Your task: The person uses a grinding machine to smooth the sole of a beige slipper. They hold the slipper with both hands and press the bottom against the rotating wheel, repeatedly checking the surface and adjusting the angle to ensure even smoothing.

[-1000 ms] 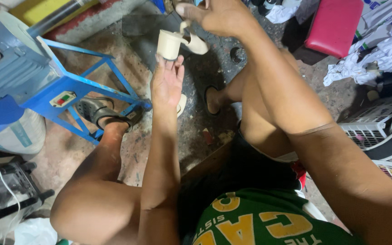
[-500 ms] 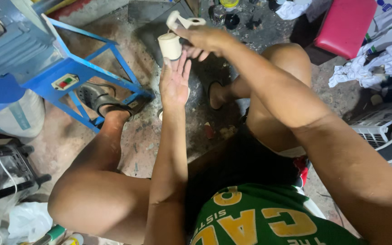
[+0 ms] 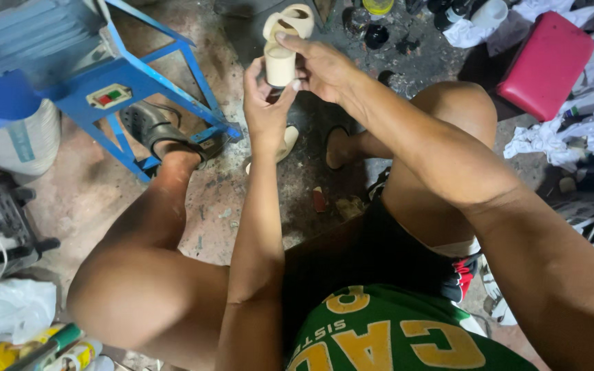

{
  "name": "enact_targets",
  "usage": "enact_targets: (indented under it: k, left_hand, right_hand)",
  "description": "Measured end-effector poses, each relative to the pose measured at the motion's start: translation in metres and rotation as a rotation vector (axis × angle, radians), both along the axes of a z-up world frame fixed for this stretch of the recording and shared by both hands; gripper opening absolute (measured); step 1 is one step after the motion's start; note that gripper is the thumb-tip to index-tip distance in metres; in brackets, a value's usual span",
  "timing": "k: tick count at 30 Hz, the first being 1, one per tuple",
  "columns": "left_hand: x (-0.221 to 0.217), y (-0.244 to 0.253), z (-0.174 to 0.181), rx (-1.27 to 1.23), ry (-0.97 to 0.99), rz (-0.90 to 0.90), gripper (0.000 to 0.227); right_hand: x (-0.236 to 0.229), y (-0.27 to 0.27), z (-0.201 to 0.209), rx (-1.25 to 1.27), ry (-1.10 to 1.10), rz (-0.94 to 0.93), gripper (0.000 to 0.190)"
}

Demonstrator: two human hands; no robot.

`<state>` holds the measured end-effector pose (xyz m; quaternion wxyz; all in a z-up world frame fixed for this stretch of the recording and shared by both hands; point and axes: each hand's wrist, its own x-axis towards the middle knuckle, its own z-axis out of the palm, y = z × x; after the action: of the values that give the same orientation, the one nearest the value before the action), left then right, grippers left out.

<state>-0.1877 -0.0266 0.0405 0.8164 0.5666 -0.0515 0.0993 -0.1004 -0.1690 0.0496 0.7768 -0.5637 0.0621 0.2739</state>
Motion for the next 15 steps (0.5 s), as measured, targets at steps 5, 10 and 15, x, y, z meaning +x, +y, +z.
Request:
enact_targets:
  k: [5,10,15]
  left_hand:
    - [0.001,-0.007,0.029,0.486,-0.034,0.34,0.058]
    - [0.011,0.035,0.056,0.545,-0.06,0.147,0.054]
    - [0.004,0.053,0.09,0.345,-0.077,-0.147,0.034]
  right_hand:
    - [0.001,0.003,0.022,-0.116,-0.027,-0.022,0.052]
    - [-0.008,-0.033,0.088,-1.071,-0.433,0.044,0.061]
    - [-0.037,-0.031,0.115,-0.455,-1.129,0.284,0.07]
